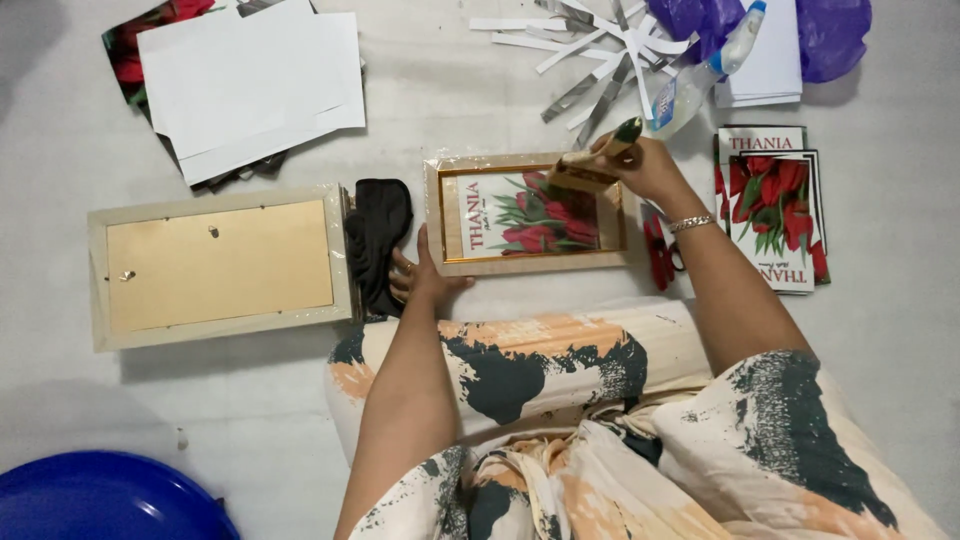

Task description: Apply a liquid finish to picture frames using a brush and wipe them clean with a cloth

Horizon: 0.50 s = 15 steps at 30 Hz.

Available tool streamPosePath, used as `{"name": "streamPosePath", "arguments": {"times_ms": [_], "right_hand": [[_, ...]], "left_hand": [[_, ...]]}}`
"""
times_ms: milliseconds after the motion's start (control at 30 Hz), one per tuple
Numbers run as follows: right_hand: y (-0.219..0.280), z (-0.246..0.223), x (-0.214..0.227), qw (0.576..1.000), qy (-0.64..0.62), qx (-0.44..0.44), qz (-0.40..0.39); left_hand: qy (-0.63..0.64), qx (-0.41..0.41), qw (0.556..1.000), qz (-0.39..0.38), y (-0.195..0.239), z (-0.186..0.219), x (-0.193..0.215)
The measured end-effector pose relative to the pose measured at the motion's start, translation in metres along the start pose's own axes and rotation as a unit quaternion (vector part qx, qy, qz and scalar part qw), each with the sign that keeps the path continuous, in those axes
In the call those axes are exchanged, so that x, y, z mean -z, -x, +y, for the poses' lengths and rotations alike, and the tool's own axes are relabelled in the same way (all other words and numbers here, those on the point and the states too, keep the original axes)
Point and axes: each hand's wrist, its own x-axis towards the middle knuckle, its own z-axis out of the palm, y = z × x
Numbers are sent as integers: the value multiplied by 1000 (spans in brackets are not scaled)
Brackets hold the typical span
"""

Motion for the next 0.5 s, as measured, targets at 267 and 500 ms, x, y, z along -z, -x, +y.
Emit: {"name": "streamPosePath", "arguments": {"times_ms": [267,500], "right_hand": [[-10,58,37,982,156,-17,107],[27,2,39,960,-131,-177,-171]], "left_hand": [[13,3,1000,-5,-4,-1,1],[8,7,1000,-8,1,1,1]]}}
